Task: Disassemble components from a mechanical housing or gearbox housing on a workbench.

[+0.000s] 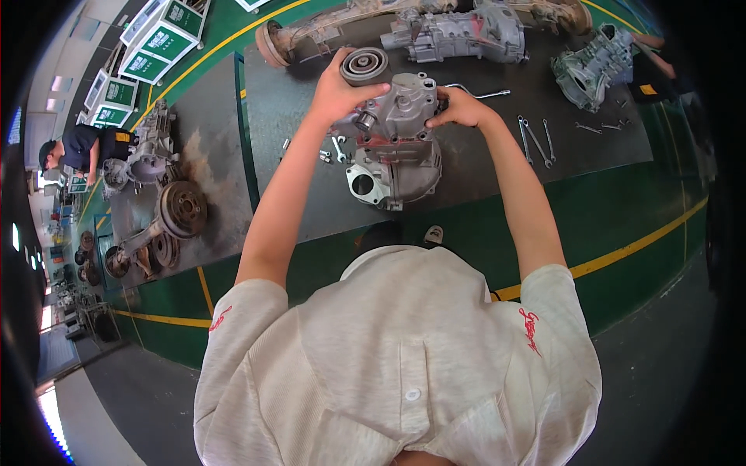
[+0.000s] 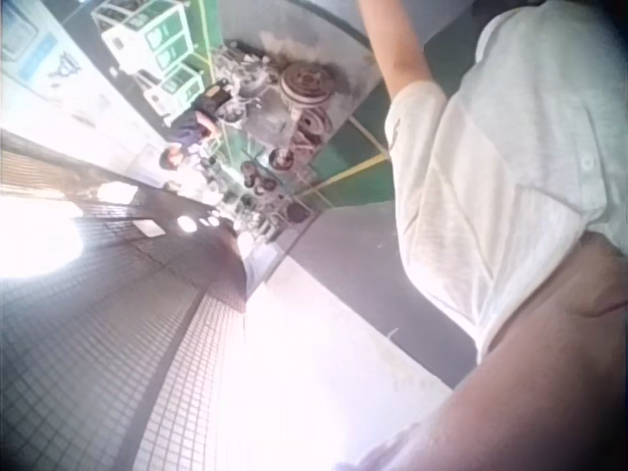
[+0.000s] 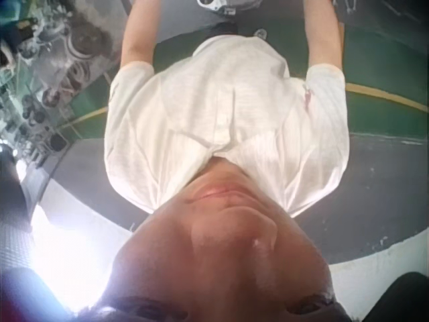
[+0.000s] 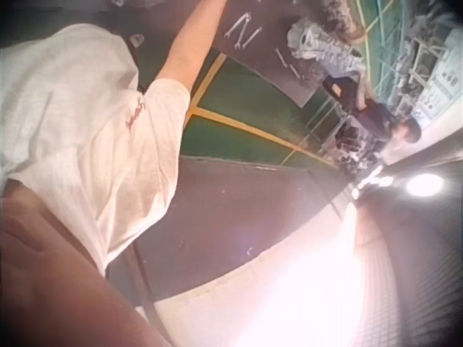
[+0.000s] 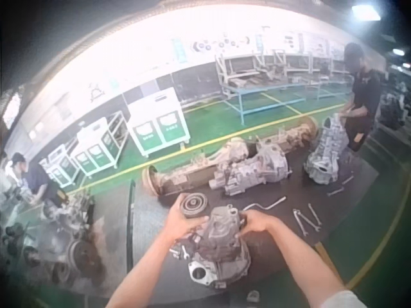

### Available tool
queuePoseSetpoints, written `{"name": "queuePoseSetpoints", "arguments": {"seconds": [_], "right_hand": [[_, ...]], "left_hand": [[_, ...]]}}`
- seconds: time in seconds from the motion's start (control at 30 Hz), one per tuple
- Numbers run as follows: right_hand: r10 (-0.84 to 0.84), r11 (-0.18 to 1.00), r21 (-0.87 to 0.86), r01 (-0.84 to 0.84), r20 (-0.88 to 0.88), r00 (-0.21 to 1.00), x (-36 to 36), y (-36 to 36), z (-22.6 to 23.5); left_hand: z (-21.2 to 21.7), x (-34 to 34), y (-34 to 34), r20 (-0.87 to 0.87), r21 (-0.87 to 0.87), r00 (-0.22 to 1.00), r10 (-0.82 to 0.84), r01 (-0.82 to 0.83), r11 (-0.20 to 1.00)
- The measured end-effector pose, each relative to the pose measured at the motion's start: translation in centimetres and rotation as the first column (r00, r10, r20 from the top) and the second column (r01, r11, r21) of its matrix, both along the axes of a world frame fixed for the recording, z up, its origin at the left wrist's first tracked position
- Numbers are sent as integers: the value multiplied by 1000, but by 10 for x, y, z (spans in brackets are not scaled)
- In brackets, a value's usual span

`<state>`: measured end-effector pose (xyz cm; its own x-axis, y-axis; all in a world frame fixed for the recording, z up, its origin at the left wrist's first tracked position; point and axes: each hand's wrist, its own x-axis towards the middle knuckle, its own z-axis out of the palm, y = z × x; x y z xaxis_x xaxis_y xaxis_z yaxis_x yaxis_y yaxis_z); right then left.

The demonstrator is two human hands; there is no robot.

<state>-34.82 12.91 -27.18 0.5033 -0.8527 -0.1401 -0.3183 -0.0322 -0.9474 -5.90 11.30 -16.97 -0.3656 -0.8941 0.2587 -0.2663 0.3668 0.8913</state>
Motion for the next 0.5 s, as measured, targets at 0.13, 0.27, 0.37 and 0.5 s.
{"name": "queuePoseSetpoints", "arguments": {"seconds": [0.13,0.27,0.37,0.5], "right_hand": [[-47,995,87,41,62,997,1,6,2],[-138,979,153,132,30,990,6,24,2],[-439,886,197,421,58,897,5,57,-7],[-751,658,562,502,541,379,-19,98,-23]], "left_hand": [[-2,0,-4,-50,11,998,-36,37,999],[-10,4,-9,-59,-8,996,-60,60,998],[-2,4,-6,-69,-31,995,-76,74,997],[-11,2,-10,-26,-63,999,-45,43,997]]}}
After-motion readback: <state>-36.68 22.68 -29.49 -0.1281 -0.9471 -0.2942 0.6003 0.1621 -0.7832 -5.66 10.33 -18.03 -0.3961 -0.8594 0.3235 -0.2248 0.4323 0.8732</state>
